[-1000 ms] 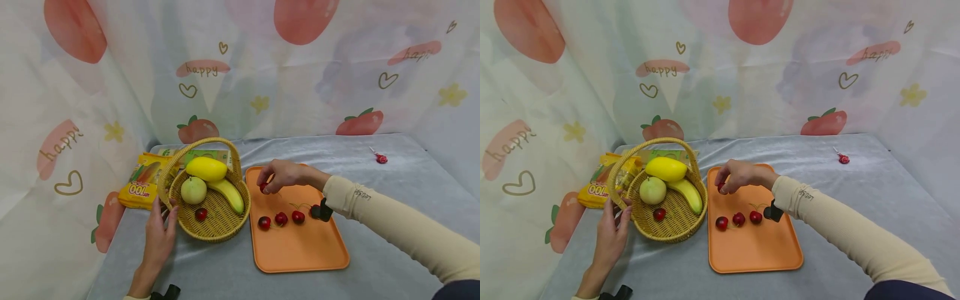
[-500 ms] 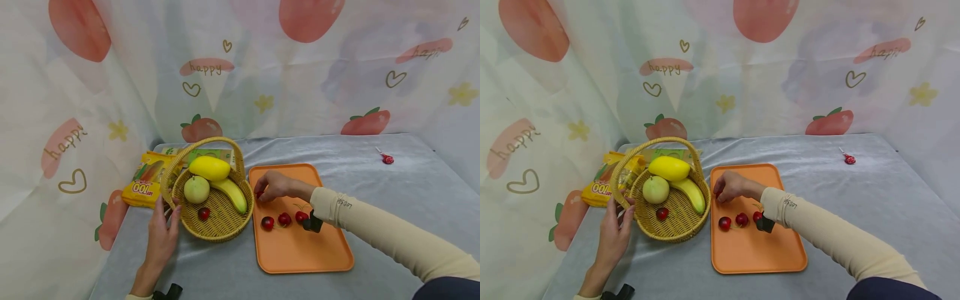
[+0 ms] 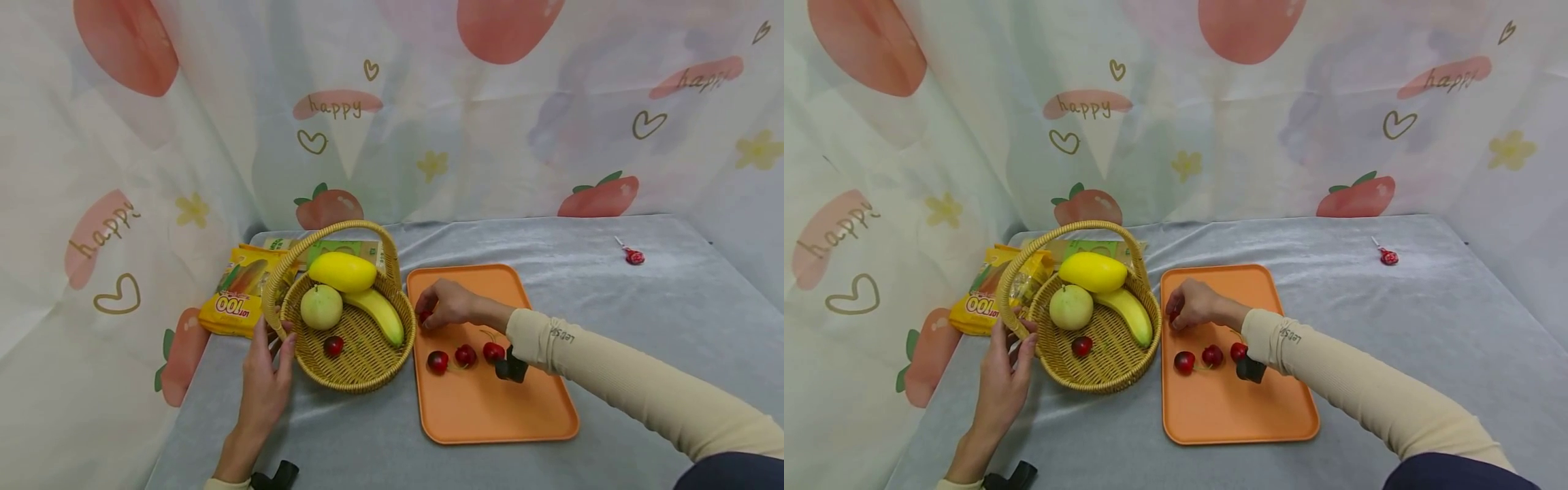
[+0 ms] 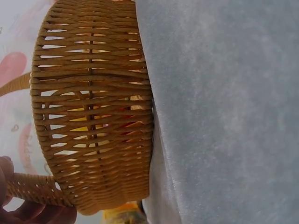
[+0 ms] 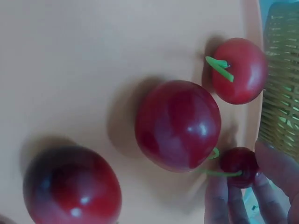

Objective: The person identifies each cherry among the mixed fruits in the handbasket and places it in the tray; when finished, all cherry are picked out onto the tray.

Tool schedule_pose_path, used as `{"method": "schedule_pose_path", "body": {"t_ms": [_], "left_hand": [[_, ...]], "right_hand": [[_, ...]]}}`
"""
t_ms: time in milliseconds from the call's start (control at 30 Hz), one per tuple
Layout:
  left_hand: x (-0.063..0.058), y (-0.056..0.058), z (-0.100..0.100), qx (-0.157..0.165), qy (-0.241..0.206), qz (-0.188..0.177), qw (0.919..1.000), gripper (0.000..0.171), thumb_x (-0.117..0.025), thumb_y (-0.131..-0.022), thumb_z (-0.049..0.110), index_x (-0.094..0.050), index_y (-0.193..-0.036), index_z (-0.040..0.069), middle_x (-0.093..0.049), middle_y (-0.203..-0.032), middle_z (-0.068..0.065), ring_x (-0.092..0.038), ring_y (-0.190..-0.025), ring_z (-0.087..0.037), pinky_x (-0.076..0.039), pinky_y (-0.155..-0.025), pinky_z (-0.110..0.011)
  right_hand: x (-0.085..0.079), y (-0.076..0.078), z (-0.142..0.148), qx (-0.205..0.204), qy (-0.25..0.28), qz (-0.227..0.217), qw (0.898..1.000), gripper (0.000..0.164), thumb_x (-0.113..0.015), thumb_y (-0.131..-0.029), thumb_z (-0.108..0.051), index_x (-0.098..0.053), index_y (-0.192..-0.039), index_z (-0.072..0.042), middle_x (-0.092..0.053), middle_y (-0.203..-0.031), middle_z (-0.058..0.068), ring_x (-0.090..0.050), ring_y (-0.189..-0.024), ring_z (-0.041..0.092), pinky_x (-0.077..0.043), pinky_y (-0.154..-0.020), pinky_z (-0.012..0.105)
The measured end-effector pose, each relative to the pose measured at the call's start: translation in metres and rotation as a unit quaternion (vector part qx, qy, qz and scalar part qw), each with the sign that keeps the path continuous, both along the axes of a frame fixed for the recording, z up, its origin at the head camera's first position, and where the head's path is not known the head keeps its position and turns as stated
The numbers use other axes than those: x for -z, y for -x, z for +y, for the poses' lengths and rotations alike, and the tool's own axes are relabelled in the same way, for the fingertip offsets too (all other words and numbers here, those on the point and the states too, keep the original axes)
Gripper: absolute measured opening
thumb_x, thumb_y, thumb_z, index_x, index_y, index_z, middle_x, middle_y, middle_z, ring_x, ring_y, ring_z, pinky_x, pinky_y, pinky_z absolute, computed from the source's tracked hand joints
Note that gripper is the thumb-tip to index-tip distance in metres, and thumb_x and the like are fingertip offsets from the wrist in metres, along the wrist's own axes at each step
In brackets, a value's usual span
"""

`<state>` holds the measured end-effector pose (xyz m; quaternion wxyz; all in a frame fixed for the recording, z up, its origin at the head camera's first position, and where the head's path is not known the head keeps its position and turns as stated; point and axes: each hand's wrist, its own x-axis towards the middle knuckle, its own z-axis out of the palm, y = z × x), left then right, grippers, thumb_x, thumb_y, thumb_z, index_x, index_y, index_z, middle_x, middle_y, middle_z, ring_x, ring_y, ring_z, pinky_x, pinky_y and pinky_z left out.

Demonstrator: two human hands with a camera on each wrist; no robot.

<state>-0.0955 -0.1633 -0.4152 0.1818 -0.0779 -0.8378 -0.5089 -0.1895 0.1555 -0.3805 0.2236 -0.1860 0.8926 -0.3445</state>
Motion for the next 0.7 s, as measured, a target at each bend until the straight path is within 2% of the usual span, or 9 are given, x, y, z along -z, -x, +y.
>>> {"method": "schedule_pose_path", "body": {"t_ms": [233, 300, 433, 533, 700], "left_hand": [[0.000, -0.001, 0.000, -0.003, -0.002, -0.002, 1.0000, 0.046, -0.053, -0.097, 0.016, -0.036, -0.140, 0.014, -0.057, -0.113, -0.014, -0.058, -0.112, -0.025, -0.049, -0.094, -0.049], [0.000, -0.001, 0.000, -0.005, -0.003, -0.002, 1.0000, 0.046, -0.053, -0.097, 0.016, -0.036, -0.140, 0.014, -0.057, -0.112, -0.014, -0.058, -0.112, -0.026, -0.049, -0.094, -0.049], [0.001, -0.001, -0.001, -0.007, -0.001, -0.003, 1.0000, 0.046, -0.053, -0.097, 0.017, -0.036, -0.140, 0.014, -0.057, -0.112, -0.014, -0.057, -0.112, -0.027, -0.048, -0.094, -0.050], [0.001, -0.001, -0.001, -0.006, -0.002, -0.003, 1.0000, 0.047, -0.053, -0.097, 0.017, -0.036, -0.141, 0.013, -0.057, -0.112, -0.015, -0.057, -0.112, -0.027, -0.048, -0.094, -0.050], [0.000, 0.000, -0.001, 0.000, -0.001, 0.006, 1.0000, 0.049, -0.053, -0.097, 0.017, -0.034, -0.142, 0.010, -0.057, -0.113, -0.015, -0.057, -0.112, -0.027, -0.049, -0.093, -0.050]], "right_hand": [[-0.007, -0.003, 0.002, 0.008, 0.006, 0.003, 1.000, 0.034, -0.072, -0.078, -0.004, -0.064, -0.110, 0.005, -0.065, -0.104, 0.020, -0.059, -0.097, 0.030, -0.053, -0.073, 0.028], [-0.012, -0.004, 0.002, 0.013, 0.011, -0.001, 1.000, 0.036, -0.071, -0.079, -0.004, -0.062, -0.113, 0.005, -0.062, -0.110, 0.022, -0.057, -0.105, 0.035, -0.054, -0.079, 0.033], [-0.028, -0.007, 0.002, 0.012, 0.022, 0.006, 1.000, 0.036, -0.069, -0.081, -0.004, -0.060, -0.115, 0.005, -0.060, -0.117, 0.024, -0.056, -0.109, 0.038, -0.053, -0.088, 0.039], [-0.043, -0.011, 0.001, 0.005, 0.034, 0.023, 0.999, 0.030, -0.068, -0.082, -0.003, -0.062, -0.111, 0.004, -0.064, -0.109, 0.022, -0.061, -0.099, 0.031, -0.055, -0.083, 0.037], [-0.069, -0.018, -0.010, -0.017, 0.051, 0.016, 0.998, 0.021, -0.066, -0.082, -0.003, -0.064, -0.103, 0.001, -0.067, -0.086, 0.013, -0.063, -0.071, 0.019, -0.055, -0.066, 0.032]]}}
